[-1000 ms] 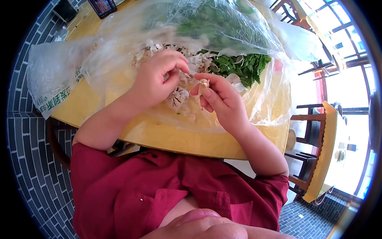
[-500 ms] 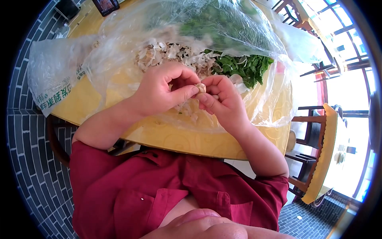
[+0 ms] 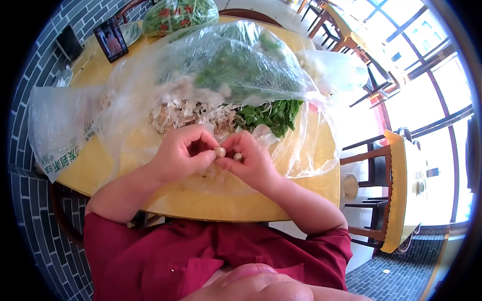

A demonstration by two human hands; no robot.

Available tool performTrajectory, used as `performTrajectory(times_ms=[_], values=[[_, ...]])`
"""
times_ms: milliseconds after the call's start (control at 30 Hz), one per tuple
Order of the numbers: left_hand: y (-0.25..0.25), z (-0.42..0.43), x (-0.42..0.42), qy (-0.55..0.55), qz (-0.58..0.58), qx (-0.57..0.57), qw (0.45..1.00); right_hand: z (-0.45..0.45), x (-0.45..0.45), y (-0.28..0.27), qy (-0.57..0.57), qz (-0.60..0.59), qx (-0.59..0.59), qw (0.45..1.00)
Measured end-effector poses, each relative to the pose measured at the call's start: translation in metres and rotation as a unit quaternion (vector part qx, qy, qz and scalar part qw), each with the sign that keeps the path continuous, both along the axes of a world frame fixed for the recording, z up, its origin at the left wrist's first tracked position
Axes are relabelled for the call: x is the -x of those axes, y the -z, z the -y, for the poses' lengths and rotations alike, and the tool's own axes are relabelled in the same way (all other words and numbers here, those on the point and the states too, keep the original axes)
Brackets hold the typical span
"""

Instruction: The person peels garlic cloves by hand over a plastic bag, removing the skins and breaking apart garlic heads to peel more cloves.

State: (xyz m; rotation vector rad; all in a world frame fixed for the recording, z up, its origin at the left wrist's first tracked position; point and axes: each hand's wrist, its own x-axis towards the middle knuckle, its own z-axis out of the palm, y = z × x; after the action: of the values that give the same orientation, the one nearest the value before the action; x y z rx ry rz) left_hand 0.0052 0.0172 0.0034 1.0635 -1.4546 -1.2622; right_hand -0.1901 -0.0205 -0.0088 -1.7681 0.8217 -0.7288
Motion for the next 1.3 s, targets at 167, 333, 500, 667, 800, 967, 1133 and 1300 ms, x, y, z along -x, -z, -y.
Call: performTrajectory(times_ms=[167,333,500,667,800,967,1133,1300], values=[[0.009,0.001,-0.001,0.005,-0.022,0.023,0.999,-0.002,-0.002,-0.001,0.004,-0.012,0.039,0.999],[0.006,0.0,-0.001,0.002,-0.006,0.019,1.0,-0.004,-0.002,-0.004,0.015,-0.037,0.051,0.998],[0.005,-0.001,0.001,-0.03,0.06,0.037,0.997,-0.002,-0.001,0.0,0.022,-0.029,0.082,0.996],[0.001,-0.002,0.004,-0.042,0.071,0.043,0.996,-0.002,-0.001,0.0,0.021,-0.037,0.093,0.995],[0.007,-0.001,0.001,-0.048,0.103,0.036,0.993,-0.005,-0.001,-0.001,0.02,-0.037,0.106,0.993],[-0.001,-0.002,0.003,-0.06,0.147,0.072,0.985,-0.003,-0.001,0.002,0.033,-0.028,0.143,0.989],[-0.002,0.0,0.003,-0.053,0.223,0.19,0.955,0.0,0.0,0.001,0.044,-0.025,0.149,0.988],[-0.004,-0.004,0.007,-0.04,0.155,0.128,0.979,0.0,-0.001,0.0,0.04,-0.027,0.142,0.989]])
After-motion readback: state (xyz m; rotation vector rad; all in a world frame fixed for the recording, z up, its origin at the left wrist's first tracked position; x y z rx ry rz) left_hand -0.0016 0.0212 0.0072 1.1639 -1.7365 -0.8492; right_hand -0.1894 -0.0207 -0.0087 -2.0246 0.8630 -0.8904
